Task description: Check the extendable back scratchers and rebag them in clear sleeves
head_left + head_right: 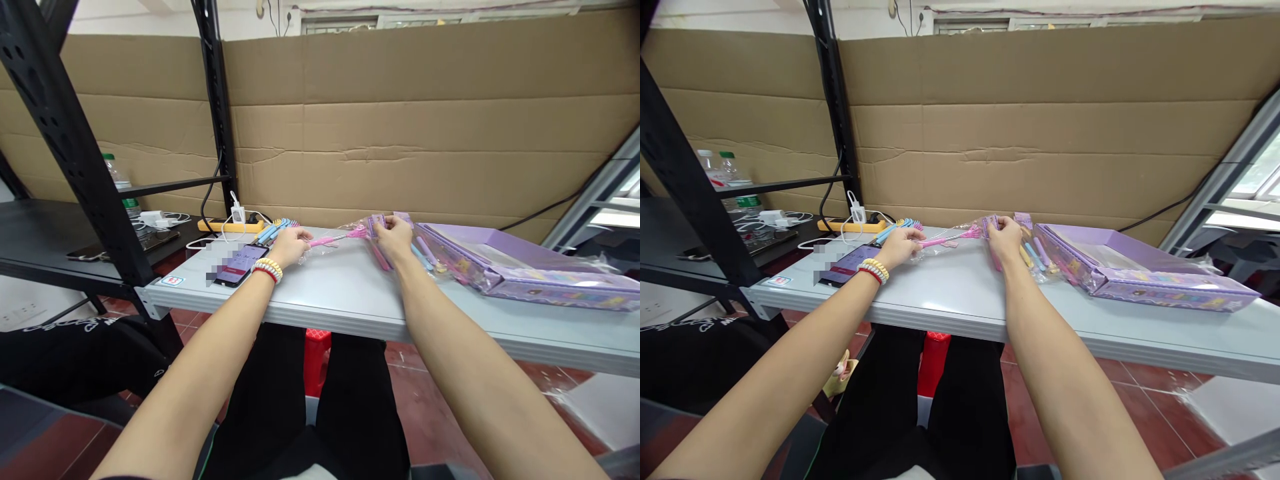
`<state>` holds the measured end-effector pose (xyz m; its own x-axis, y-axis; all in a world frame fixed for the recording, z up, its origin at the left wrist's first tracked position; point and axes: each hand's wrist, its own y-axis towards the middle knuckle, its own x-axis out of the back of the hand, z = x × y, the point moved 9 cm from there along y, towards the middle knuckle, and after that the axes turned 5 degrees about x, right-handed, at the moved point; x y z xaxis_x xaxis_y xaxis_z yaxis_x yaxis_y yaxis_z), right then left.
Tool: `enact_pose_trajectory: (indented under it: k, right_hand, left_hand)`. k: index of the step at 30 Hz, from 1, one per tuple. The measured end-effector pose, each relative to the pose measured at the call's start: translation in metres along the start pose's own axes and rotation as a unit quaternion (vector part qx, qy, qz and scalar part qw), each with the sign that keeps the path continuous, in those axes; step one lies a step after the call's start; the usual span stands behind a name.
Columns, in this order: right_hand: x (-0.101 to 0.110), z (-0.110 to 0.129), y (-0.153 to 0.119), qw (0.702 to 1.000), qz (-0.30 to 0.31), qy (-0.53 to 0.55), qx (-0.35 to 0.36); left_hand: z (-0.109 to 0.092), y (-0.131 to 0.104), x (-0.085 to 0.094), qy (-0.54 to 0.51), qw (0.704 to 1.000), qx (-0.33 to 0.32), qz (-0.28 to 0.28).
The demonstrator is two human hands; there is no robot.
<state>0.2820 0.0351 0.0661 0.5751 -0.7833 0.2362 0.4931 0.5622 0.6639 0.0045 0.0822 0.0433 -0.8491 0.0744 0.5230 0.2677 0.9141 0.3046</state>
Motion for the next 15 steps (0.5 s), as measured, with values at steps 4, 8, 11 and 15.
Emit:
enact_pose_trajectory:
  k: [4, 8, 11, 15]
  right_hand:
    - [0.0, -0.001, 0.0, 1.0, -0.011, -0.022, 0.005]
    - [0.006, -0.005, -0.001, 0.998, -0.028, -0.05, -0.026]
    - [0.011, -0.003, -0.001, 0.996, -0.044, -0.067, -0.026]
    - [0.002, -0.011, 0.0, 0.993, -0.03, 0.091, -0.071]
  left_hand:
    - [0.002, 0.0, -0.007, -0.006, 0.999, 0.008, 0.032]
    - [0.005, 0.0, -0.016, 0.008, 0.997, 0.011, 0.072]
    - [0.004, 0.0, -0.017, 0.043, 0.996, -0.01, 0.071]
    - [0.0, 0.001, -0.009, 0.033, 0.998, -0.028, 0.038]
